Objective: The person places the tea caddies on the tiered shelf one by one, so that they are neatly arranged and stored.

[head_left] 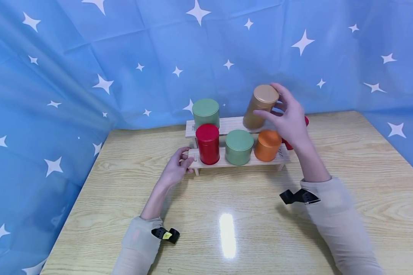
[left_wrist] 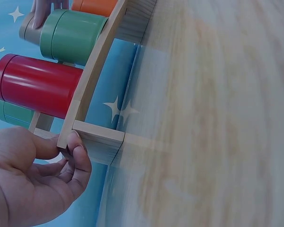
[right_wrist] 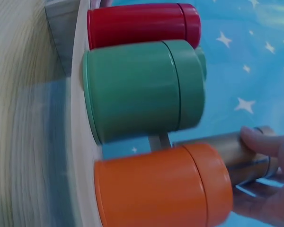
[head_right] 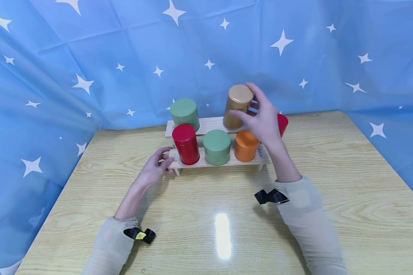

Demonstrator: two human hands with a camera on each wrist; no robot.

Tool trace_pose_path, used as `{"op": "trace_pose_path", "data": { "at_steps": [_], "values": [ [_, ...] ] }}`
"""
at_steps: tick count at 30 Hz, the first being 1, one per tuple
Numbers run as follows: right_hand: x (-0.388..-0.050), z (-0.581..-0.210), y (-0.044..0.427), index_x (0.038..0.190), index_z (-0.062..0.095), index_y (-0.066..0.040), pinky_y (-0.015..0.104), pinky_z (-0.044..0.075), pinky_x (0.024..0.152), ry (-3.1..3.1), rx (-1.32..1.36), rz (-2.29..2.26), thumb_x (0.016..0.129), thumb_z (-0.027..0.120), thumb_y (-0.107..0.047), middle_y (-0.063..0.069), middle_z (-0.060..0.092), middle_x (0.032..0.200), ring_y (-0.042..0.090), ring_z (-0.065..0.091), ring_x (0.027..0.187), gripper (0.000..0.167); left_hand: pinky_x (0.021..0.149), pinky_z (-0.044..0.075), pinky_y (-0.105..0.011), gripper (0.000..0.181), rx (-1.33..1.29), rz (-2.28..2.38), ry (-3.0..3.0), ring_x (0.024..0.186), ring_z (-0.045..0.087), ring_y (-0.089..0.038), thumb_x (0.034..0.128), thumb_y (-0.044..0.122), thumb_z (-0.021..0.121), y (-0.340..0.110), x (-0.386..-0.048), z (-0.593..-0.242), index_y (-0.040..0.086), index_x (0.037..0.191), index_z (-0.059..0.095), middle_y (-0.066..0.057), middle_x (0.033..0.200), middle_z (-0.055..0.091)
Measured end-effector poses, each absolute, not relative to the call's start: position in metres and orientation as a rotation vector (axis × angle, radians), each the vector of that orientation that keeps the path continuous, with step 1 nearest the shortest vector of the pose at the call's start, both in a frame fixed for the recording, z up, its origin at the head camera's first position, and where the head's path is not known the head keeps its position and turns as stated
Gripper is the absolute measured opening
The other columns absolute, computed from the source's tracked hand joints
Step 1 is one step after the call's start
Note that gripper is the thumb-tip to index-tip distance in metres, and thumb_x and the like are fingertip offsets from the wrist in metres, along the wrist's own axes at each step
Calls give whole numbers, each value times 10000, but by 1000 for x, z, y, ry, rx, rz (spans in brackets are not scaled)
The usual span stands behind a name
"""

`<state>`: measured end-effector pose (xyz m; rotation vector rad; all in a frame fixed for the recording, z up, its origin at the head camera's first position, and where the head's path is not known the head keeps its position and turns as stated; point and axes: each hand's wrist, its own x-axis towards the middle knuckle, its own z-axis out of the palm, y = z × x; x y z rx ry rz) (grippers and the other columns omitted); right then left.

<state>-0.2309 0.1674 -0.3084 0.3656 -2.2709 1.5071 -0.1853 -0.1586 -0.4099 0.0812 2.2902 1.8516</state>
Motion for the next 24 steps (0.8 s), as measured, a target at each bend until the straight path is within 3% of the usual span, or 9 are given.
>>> {"op": "trace_pose_path", "data": {
  "at_steps": [7, 14, 24],
  "values": [
    [-235, -312, 149, 1508, 463, -178, 461, 496, 1054, -2298, 404, 1514, 866, 828, -162, 92, 574, 1380, 336, 594, 1214, 739, 782, 591, -309, 475, 88, 1852, 2292, 774, 527, -147, 1057, 52, 516, -159, -185, -411, -12, 1504, 366, -131, 1079, 416],
    [-241, -316, 135, 1532, 421, -179, 494, 492, 1055, -2337, 410, 1530, 886, 811, -226, 101, 564, 1385, 334, 588, 1229, 756, 768, 591, -295, 469, 93, 1854, 2299, 770, 531, -141, 1057, 49, 515, -158, -185, -411, -19, 1498, 372, -134, 1079, 420],
    [-245, -318, 122, 1558, 381, -203, 523, 473, 1069, -2346, 460, 1569, 897, 798, -194, 127, 535, 1427, 359, 562, 1268, 782, 762, 591, -271, 473, 73, 1842, 2305, 773, 548, -142, 1057, 59, 522, -158, -186, -412, -4, 1501, 375, -137, 1081, 438]
  ]
}}
